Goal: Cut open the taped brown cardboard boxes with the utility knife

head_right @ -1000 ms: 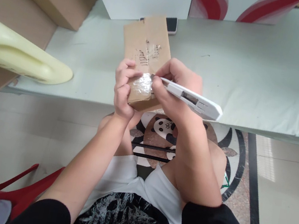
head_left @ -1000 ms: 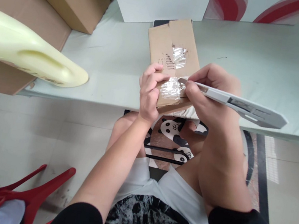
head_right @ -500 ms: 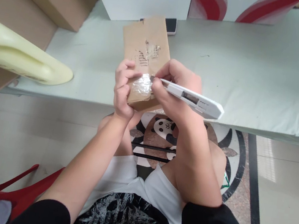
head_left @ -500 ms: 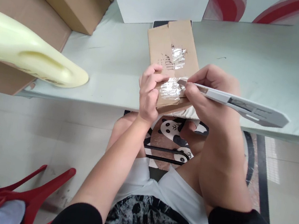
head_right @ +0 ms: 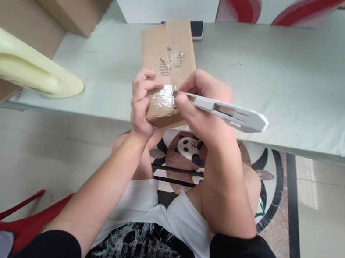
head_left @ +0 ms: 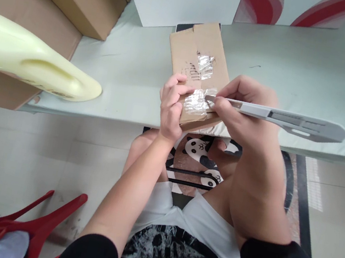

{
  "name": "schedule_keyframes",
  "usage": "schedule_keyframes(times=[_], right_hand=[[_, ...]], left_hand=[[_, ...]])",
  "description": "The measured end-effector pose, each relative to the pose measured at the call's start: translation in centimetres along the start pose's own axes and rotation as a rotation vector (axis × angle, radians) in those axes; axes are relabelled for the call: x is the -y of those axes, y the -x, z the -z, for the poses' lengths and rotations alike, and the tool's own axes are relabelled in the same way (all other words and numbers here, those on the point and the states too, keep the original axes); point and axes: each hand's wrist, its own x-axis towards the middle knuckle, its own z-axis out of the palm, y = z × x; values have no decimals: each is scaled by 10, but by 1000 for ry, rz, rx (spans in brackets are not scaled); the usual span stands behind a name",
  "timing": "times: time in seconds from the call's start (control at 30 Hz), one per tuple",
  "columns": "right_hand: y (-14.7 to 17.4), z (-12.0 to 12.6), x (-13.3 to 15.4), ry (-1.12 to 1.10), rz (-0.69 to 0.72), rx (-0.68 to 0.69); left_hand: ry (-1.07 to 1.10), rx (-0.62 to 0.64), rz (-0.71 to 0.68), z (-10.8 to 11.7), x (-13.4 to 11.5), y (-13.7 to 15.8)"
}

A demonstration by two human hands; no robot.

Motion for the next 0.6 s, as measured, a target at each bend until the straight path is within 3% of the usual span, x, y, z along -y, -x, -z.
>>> schedule_keyframes(times=[0.6], right_hand=[[-1, 4, -3, -32, 11, 46]], left_hand=[[4, -3, 6, -1, 6, 2]])
